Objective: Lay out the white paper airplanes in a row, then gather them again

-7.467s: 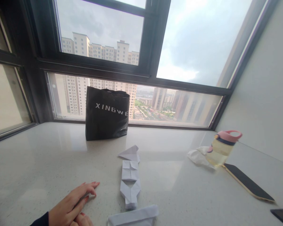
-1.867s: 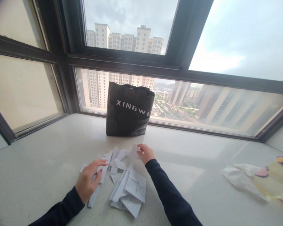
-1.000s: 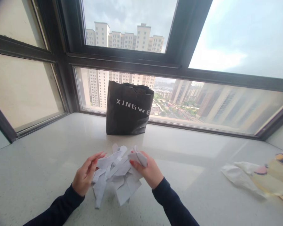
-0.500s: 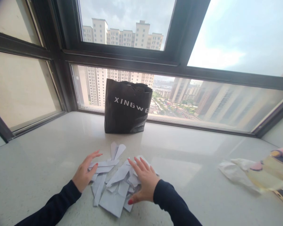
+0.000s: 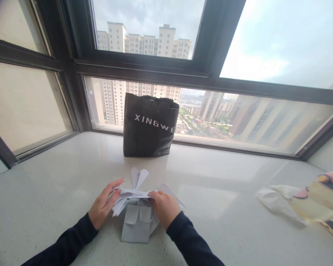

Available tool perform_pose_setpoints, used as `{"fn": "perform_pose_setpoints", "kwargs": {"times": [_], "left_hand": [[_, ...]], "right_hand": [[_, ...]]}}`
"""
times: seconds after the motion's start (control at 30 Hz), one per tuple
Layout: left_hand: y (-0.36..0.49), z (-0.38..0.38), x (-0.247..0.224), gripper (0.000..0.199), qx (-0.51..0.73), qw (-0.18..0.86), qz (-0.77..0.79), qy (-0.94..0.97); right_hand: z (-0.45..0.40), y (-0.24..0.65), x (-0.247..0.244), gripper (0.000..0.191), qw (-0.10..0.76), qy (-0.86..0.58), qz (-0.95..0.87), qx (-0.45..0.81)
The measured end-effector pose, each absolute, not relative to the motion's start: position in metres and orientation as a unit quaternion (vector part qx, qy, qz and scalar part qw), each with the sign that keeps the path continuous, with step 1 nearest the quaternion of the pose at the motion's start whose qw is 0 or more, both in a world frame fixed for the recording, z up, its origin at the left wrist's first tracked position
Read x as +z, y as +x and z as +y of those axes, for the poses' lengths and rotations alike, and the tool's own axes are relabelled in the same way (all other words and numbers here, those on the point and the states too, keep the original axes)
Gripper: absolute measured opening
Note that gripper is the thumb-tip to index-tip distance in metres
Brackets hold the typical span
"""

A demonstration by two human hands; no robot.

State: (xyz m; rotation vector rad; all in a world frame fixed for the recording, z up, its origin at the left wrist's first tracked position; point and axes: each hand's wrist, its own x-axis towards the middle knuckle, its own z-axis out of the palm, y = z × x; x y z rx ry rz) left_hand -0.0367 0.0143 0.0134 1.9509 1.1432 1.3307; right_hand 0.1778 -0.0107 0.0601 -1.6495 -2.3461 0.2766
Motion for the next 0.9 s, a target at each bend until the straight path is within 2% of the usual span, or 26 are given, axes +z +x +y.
{"fn": "perform_pose_setpoints", "kwargs": {"times": [0.17, 0.3, 0.4, 0.5, 0.6, 0.73, 0.8, 0.9], "left_hand": [[-0.039, 0.015, 0.018, 0.041, 0.561, 0.317, 0.441, 0.625], [-0.039, 0.015, 0.019, 0.045, 0.583, 0.348, 0.439, 0.589], [-0.041, 0.016, 0.017, 0.048, 0.591, 0.365, 0.436, 0.572], [-0.042, 0.018, 0.015, 0.046, 0.593, 0.381, 0.433, 0.562], [-0.043, 0.02, 0.013, 0.039, 0.591, 0.373, 0.429, 0.572], [-0.042, 0.021, 0.012, 0.034, 0.559, 0.348, 0.445, 0.607], [-0.043, 0.021, 0.012, 0.033, 0.547, 0.319, 0.459, 0.623], [-0.044, 0.02, 0.014, 0.031, 0.538, 0.268, 0.48, 0.639]], "right_hand": [[-0.011, 0.197, 0.085, 0.031, 0.282, -0.569, -0.762, 0.129], [-0.01, 0.205, 0.095, 0.02, 0.36, -0.502, -0.75, 0.236], [-0.005, 0.208, 0.085, 0.019, 0.318, -0.48, -0.762, 0.297], [0.002, 0.218, 0.07, 0.024, 0.259, -0.559, -0.758, 0.216], [0.008, 0.233, 0.065, 0.031, 0.249, -0.625, -0.728, 0.13], [0.005, 0.243, 0.075, 0.031, 0.207, -0.653, -0.714, 0.146], [0.0, 0.239, 0.075, 0.043, 0.159, -0.664, -0.707, 0.183], [-0.008, 0.228, 0.066, 0.077, 0.107, -0.644, -0.725, 0.218]]}}
